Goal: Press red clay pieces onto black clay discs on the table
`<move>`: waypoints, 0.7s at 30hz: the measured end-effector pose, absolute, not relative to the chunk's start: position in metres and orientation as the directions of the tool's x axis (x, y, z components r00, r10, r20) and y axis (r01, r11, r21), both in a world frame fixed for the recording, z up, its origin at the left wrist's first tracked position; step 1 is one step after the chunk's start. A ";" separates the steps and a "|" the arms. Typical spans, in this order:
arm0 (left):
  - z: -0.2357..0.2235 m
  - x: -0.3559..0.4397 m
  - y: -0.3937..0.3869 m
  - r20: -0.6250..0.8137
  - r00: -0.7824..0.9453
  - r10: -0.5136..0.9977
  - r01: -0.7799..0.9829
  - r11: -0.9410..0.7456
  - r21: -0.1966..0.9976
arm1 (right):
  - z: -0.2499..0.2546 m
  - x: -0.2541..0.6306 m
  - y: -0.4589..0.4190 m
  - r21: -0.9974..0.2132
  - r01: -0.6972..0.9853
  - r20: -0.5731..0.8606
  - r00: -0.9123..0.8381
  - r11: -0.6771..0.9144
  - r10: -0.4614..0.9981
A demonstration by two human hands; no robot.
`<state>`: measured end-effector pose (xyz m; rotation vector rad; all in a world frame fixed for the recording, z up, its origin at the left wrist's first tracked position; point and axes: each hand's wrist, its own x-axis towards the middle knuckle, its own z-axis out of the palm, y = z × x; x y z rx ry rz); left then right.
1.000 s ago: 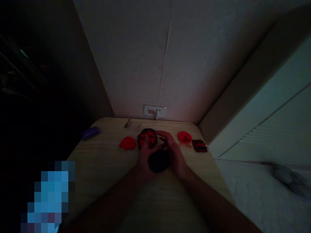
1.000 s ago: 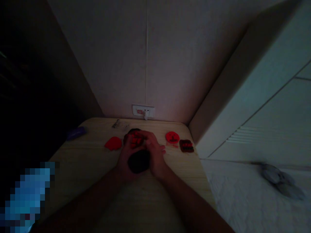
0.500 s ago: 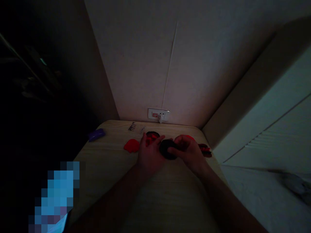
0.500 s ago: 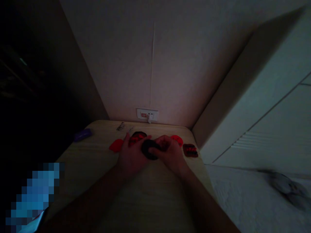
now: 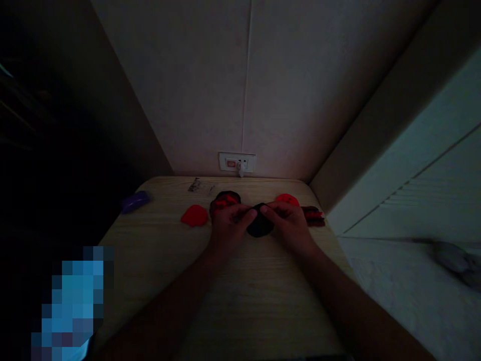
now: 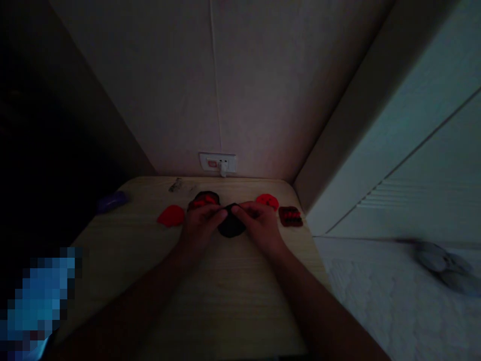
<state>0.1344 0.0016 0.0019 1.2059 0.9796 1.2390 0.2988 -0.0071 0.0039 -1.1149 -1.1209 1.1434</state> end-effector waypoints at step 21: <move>0.003 0.135 -0.002 0.177 0.101 0.979 -0.049 -0.172 0.984 | 0.002 0.294 -0.011 -0.994 -0.033 0.100 0.078 0.103 0.992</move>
